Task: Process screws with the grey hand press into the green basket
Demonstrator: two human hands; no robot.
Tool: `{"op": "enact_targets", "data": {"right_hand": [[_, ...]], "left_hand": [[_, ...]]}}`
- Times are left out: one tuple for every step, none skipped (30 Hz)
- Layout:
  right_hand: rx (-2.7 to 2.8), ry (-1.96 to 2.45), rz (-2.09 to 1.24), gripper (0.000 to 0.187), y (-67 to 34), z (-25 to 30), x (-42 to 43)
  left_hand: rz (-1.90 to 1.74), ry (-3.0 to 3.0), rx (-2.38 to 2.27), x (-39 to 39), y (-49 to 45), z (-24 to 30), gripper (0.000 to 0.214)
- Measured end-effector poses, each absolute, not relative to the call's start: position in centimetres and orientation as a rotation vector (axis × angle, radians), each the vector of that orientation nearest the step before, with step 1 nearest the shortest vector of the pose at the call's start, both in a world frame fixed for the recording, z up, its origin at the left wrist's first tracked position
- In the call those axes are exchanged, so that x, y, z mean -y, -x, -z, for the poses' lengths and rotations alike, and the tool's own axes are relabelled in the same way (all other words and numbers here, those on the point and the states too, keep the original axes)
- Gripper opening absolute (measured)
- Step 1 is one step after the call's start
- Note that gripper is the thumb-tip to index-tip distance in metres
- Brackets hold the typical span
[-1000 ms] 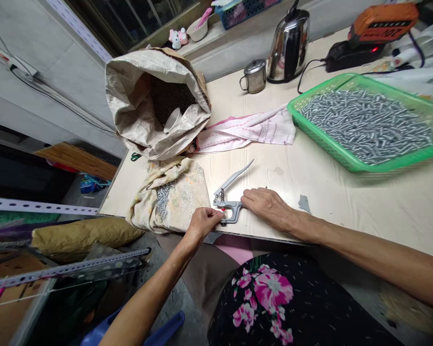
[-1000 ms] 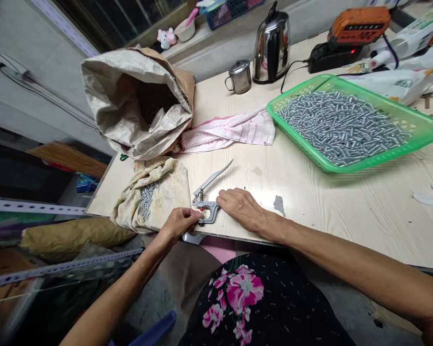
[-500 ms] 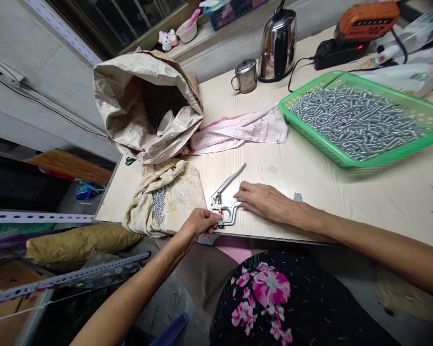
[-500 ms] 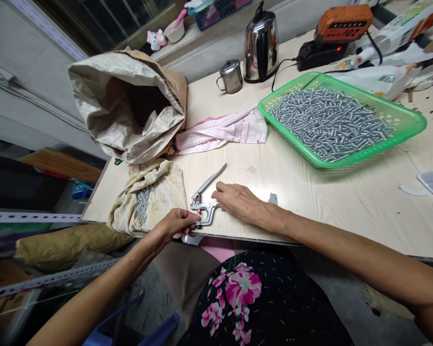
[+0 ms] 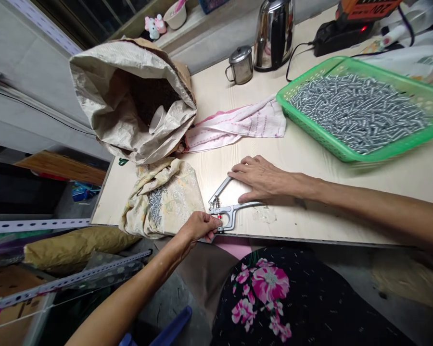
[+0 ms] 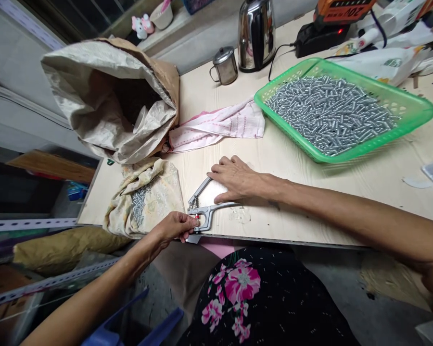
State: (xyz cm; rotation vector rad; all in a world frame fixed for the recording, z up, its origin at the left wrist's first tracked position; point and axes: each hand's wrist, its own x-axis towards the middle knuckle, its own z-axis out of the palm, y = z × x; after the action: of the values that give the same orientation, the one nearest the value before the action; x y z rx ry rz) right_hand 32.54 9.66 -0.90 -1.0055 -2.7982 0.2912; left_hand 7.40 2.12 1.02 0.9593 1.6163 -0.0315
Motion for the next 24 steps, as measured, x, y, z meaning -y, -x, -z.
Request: {"op": "enact_targets", "data": {"right_hand": [[2.804, 0.989, -0.292, 0.068, -32.7, 0.9, -9.5], [2.808, 0.974, -0.29, 0.078, -32.9, 1.0, -9.3], [2.813, 0.961, -0.289, 0.086, -33.1, 1.1, -9.1], [2.819, 0.954, -0.291, 0.093, -33.2, 1.2, -8.9], [2.823, 0.955, -0.295, 0.097, -33.3, 1.3, -8.7], [2.824, 0.967, -0.3, 0.1, -33.4, 1.4, -8.5], [2.824, 0.983, -0.306, 0.1, -33.4, 1.4, -8.4], [2.824, 0.998, -0.312, 0.099, -33.4, 1.4, -8.2], [2.826, 1.007, -0.317, 0.097, -33.4, 1.3, -8.1], [2.827, 1.011, -0.32, 0.095, -33.3, 1.2, -7.9], [2.831, 1.012, -0.324, 0.092, -33.3, 1.0, -7.8], [2.834, 1.012, -0.328, 0.09, -33.3, 0.9, -7.7], [2.834, 1.014, -0.333, 0.087, -33.2, 0.7, -7.7], [2.832, 1.018, -0.334, 0.083, -33.2, 0.6, -7.6], [2.829, 1.025, -0.334, 0.08, -33.1, 0.5, -7.5], [2.827, 1.031, -0.33, 0.077, -33.1, 0.4, -7.4], [2.827, 1.033, -0.325, 0.074, -33.1, 0.3, -7.3], [2.826, 1.033, -0.319, 0.071, -33.0, 0.2, -7.2], [2.824, 1.03, -0.313, 0.068, -33.0, 0.1, -7.1], [2.821, 1.025, -0.31, 0.064, -33.0, 0.1, -7.0], [2.817, 1.019, -0.307, 0.061, -33.1, 0.1, -6.9], [2.811, 1.014, -0.306, 0.058, -33.1, 0.1, -6.8], [2.806, 1.01, -0.308, 0.055, -33.1, 0.1, -6.7], [2.802, 1.008, -0.311, 0.054, -33.1, 0.2, -6.6]], "left_hand": [[0.036, -0.951, -1.616, -2.1, -7.4, -1.0, 0.035], [0.037, -0.944, -1.617, -2.1, -7.4, -1.1, 0.035], [0.036, -0.939, -1.617, -2.1, -7.5, -1.1, 0.035], [0.034, -0.936, -1.617, -2.1, -7.5, -1.1, 0.036], [0.031, -0.935, -1.616, -2.1, -7.5, -1.1, 0.036], [0.026, -0.937, -1.615, -2.1, -7.5, -1.1, 0.037], [0.025, -0.941, -1.614, -2.1, -7.5, -1.1, 0.038], [0.027, -0.946, -1.613, -2.1, -7.5, -1.1, 0.039], [0.031, -0.951, -1.614, -2.1, -7.5, -1.2, 0.039], [0.036, -0.955, -1.615, -2.0, -7.5, -1.2, 0.04], [0.04, -0.958, -1.62, -2.1, -7.5, -1.2, 0.04], [0.045, -0.96, -1.626, -2.1, -7.6, -1.2, 0.04], [0.05, -0.959, -1.634, -2.1, -7.6, -1.3, 0.04], [0.054, -0.959, -1.64, -2.1, -7.7, -1.3, 0.04], [0.056, -0.96, -1.644, -2.2, -7.8, -1.3, 0.04], [0.057, -0.962, -1.647, -2.2, -7.9, -1.4, 0.04], [0.058, -0.965, -1.649, -2.2, -8.0, -1.4, 0.039], [0.059, -0.968, -1.65, -2.3, -8.0, -1.5, 0.039], [0.063, -0.971, -1.65, -2.2, -8.0, -1.6, 0.038], [0.077, -0.982, -1.651, -2.1, -8.0, -1.7, 0.037], [0.099, -1.017, -1.659, -2.0, -8.0, -1.9, 0.037], [0.118, -1.097, -1.685, -1.8, -7.9, -2.1, 0.036], [0.119, -1.228, -1.73, -1.5, -7.9, -2.3, 0.035], [0.093, -1.401, -1.784, -1.3, -8.0, -2.5, 0.034]]}}
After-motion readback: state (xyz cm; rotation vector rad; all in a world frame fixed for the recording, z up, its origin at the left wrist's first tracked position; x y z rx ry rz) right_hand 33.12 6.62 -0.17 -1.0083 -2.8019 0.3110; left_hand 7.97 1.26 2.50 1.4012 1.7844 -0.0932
